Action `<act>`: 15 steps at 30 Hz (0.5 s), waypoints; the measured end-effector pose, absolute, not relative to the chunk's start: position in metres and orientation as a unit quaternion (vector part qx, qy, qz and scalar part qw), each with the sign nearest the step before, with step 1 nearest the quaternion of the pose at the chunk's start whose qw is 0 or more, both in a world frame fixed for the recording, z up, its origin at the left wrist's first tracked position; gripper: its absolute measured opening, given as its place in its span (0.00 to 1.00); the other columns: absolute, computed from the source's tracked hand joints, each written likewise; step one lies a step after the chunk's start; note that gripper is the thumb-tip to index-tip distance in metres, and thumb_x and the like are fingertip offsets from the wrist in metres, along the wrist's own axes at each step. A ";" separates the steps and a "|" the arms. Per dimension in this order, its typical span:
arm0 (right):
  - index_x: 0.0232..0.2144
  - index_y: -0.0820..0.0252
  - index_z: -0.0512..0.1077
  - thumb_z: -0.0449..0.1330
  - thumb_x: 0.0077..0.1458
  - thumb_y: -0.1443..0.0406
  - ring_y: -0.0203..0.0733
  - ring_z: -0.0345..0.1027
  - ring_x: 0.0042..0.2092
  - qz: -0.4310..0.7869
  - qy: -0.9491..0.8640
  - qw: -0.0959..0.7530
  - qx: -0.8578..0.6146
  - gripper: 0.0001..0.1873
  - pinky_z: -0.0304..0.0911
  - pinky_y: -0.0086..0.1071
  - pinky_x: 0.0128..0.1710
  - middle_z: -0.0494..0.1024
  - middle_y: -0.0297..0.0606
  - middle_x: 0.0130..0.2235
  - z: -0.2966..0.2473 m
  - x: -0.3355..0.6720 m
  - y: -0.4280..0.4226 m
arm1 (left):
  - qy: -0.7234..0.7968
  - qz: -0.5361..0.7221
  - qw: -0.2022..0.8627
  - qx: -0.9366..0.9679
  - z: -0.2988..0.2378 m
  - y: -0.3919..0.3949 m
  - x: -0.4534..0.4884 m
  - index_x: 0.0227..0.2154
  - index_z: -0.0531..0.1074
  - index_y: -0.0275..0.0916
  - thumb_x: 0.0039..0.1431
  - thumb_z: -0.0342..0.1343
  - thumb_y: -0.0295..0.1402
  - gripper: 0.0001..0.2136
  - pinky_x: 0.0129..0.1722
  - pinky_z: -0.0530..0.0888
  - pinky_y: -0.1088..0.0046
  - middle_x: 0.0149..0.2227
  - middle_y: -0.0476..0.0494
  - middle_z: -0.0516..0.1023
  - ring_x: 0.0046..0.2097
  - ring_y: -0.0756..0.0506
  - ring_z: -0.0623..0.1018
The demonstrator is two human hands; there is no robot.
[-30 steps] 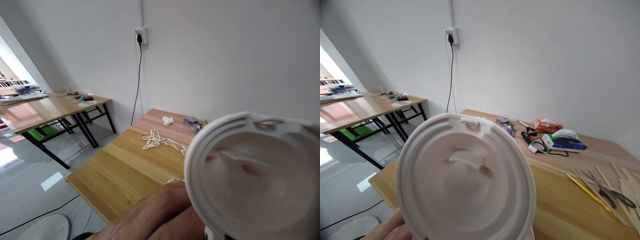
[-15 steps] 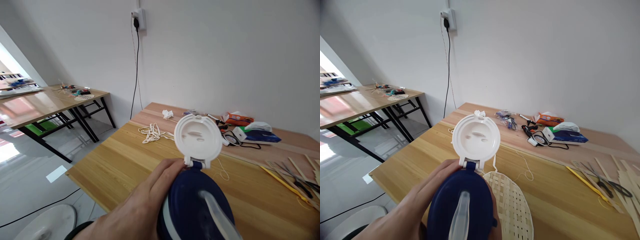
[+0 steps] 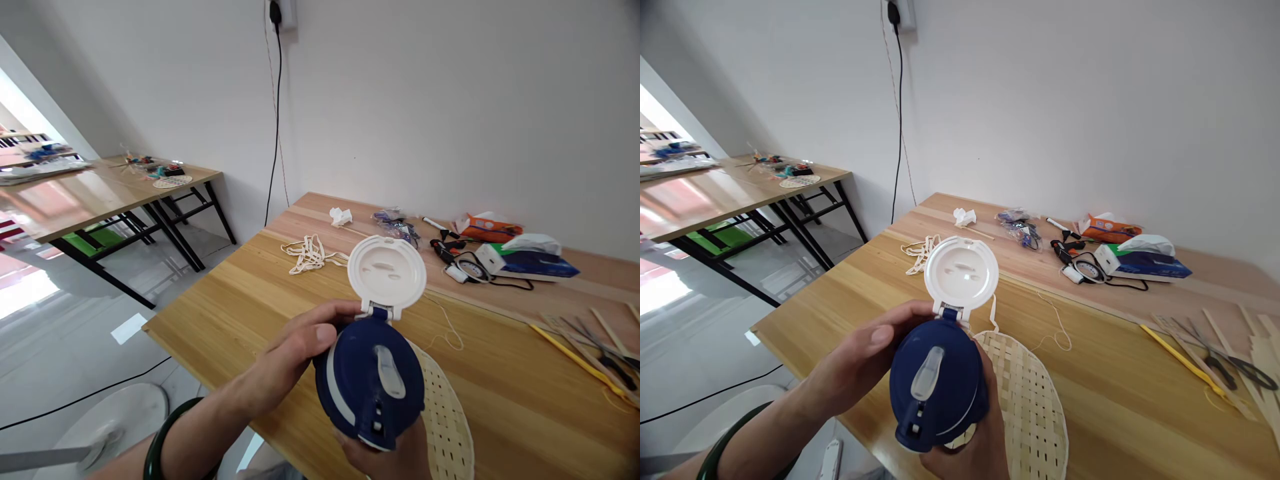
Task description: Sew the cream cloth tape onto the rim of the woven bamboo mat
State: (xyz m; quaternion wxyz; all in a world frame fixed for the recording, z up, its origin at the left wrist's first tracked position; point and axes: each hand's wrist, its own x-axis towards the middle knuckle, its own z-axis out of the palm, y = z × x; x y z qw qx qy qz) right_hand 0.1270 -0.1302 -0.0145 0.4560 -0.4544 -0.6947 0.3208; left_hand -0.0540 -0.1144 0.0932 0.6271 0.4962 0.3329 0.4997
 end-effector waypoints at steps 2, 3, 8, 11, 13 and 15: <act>0.64 0.55 0.54 0.69 0.35 0.64 0.60 0.70 0.55 0.321 -0.693 0.459 -0.455 0.53 0.71 0.47 0.51 0.74 0.45 0.52 -0.016 0.128 -0.130 | 0.335 0.517 0.641 0.458 0.095 -0.113 -0.050 0.49 0.77 0.49 0.64 0.52 0.45 0.16 0.56 0.64 0.64 0.52 0.50 0.79 0.55 0.40 0.72; 0.63 0.56 0.56 0.68 0.36 0.63 0.59 0.71 0.53 0.317 -0.691 0.460 -0.459 0.50 0.71 0.46 0.50 0.76 0.45 0.49 -0.018 0.128 -0.130 | 0.331 0.523 0.649 0.442 0.096 -0.113 -0.049 0.48 0.78 0.49 0.64 0.52 0.45 0.16 0.56 0.64 0.65 0.51 0.50 0.80 0.55 0.40 0.73; 0.50 0.57 0.64 0.68 0.37 0.56 0.56 0.75 0.41 0.289 -0.662 0.467 -0.511 0.37 0.73 0.46 0.44 0.76 0.43 0.40 -0.037 0.126 -0.136 | 0.294 0.524 0.703 0.381 0.098 -0.106 -0.054 0.45 0.80 0.44 0.64 0.52 0.45 0.16 0.51 0.67 0.70 0.47 0.48 0.83 0.51 0.43 0.76; 0.48 0.53 0.62 0.68 0.32 0.53 0.57 0.75 0.40 0.325 -0.635 0.463 -0.527 0.38 0.73 0.48 0.44 0.75 0.43 0.40 -0.049 0.122 -0.142 | 0.272 0.528 0.735 0.327 0.092 -0.099 -0.060 0.49 0.77 0.43 0.65 0.50 0.42 0.17 0.49 0.69 0.73 0.46 0.45 0.82 0.47 0.46 0.78; 0.49 0.51 0.61 0.68 0.30 0.52 0.60 0.75 0.43 0.360 -0.616 0.450 -0.536 0.41 0.73 0.49 0.45 0.75 0.43 0.43 -0.052 0.119 -0.143 | 0.263 0.532 0.748 0.296 0.088 -0.095 -0.063 0.52 0.74 0.41 0.64 0.50 0.37 0.17 0.48 0.69 0.75 0.50 0.44 0.80 0.45 0.48 0.78; 0.50 0.49 0.61 0.69 0.27 0.53 0.62 0.74 0.46 0.385 -0.613 0.444 -0.528 0.44 0.73 0.49 0.46 0.75 0.42 0.45 -0.050 0.117 -0.142 | 0.249 0.542 0.753 0.278 0.085 -0.093 -0.065 0.52 0.73 0.39 0.61 0.50 0.33 0.18 0.48 0.70 0.75 0.54 0.44 0.78 0.46 0.48 0.78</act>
